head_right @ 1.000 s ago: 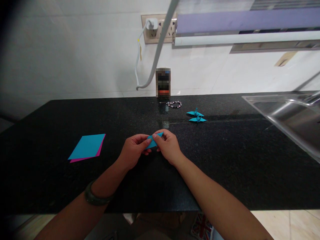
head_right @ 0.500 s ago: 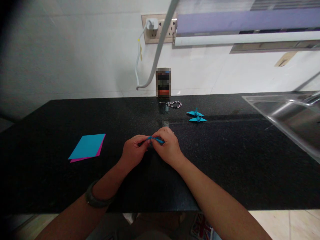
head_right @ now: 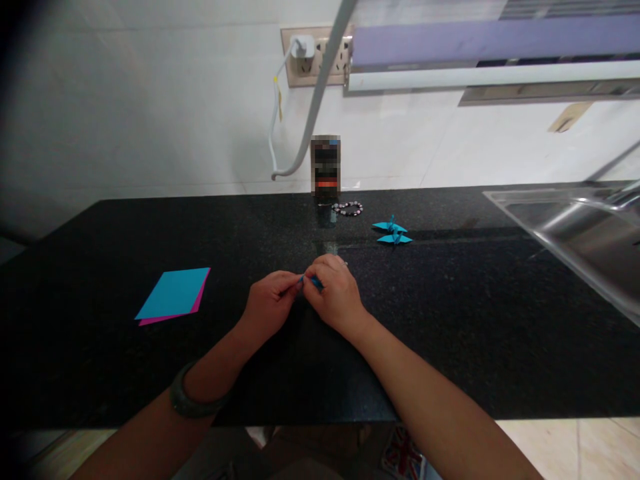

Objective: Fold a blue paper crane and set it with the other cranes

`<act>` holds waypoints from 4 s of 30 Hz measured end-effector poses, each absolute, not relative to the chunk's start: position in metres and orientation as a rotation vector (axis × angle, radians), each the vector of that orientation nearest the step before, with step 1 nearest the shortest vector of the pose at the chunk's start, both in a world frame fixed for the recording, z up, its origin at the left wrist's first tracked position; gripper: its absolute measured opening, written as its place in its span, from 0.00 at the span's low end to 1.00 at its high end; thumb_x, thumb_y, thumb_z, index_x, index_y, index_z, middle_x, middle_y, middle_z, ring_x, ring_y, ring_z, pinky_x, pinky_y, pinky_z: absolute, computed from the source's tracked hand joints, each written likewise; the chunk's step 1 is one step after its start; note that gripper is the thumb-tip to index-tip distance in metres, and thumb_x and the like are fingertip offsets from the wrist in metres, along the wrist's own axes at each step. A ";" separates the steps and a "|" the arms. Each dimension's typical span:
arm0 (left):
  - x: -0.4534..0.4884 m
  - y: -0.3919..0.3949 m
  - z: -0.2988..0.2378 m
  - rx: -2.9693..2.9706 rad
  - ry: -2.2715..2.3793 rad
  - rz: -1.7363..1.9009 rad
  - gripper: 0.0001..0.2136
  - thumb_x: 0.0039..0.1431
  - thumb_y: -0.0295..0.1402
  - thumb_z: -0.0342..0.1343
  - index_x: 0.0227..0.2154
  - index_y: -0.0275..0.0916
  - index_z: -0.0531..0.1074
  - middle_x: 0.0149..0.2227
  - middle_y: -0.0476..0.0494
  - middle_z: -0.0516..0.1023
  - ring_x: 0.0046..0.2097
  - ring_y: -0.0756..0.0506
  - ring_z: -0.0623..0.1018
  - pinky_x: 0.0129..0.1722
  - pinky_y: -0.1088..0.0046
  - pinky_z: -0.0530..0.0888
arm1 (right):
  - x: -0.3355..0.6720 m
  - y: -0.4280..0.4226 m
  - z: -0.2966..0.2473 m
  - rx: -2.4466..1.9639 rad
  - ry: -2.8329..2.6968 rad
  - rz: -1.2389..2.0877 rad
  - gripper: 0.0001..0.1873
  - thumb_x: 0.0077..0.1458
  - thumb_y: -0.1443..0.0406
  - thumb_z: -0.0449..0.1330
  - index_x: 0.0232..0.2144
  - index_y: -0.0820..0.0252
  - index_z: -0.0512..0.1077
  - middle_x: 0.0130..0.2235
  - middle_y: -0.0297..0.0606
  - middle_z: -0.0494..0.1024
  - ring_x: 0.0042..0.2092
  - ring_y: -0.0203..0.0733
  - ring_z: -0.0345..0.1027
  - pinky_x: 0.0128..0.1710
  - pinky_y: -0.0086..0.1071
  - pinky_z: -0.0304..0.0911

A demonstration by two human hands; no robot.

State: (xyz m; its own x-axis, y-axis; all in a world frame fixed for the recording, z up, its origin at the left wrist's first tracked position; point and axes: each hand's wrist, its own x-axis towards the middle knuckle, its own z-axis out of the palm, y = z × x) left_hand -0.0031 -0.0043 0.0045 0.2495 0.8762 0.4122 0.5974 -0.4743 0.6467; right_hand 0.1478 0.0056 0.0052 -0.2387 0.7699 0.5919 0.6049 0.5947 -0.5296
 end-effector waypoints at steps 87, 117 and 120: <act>0.004 -0.009 0.015 1.343 1.328 0.981 0.14 0.51 0.42 0.52 0.29 0.34 0.69 0.18 0.51 0.69 0.17 0.54 0.67 0.14 0.80 0.63 | 0.131 0.000 0.002 -1.093 -1.334 1.330 0.12 0.47 0.58 0.57 0.30 0.60 0.64 0.23 0.30 0.67 0.20 0.30 0.58 0.16 0.25 0.56; 0.007 -0.009 0.009 1.375 1.256 1.021 0.12 0.51 0.40 0.52 0.30 0.34 0.69 0.25 0.44 0.76 0.28 0.48 0.76 0.27 0.73 0.73 | 0.141 0.008 0.005 -1.148 -1.580 0.783 0.02 0.44 0.67 0.59 0.26 0.58 0.71 0.32 0.36 0.69 0.36 0.37 0.64 0.37 0.33 0.61; 0.008 -0.011 0.012 1.375 1.241 1.026 0.12 0.51 0.40 0.52 0.29 0.34 0.69 0.25 0.45 0.76 0.28 0.48 0.76 0.27 0.74 0.73 | 0.141 0.008 0.001 -1.149 -1.527 0.874 0.03 0.45 0.65 0.59 0.25 0.59 0.71 0.32 0.36 0.69 0.34 0.37 0.64 0.34 0.32 0.62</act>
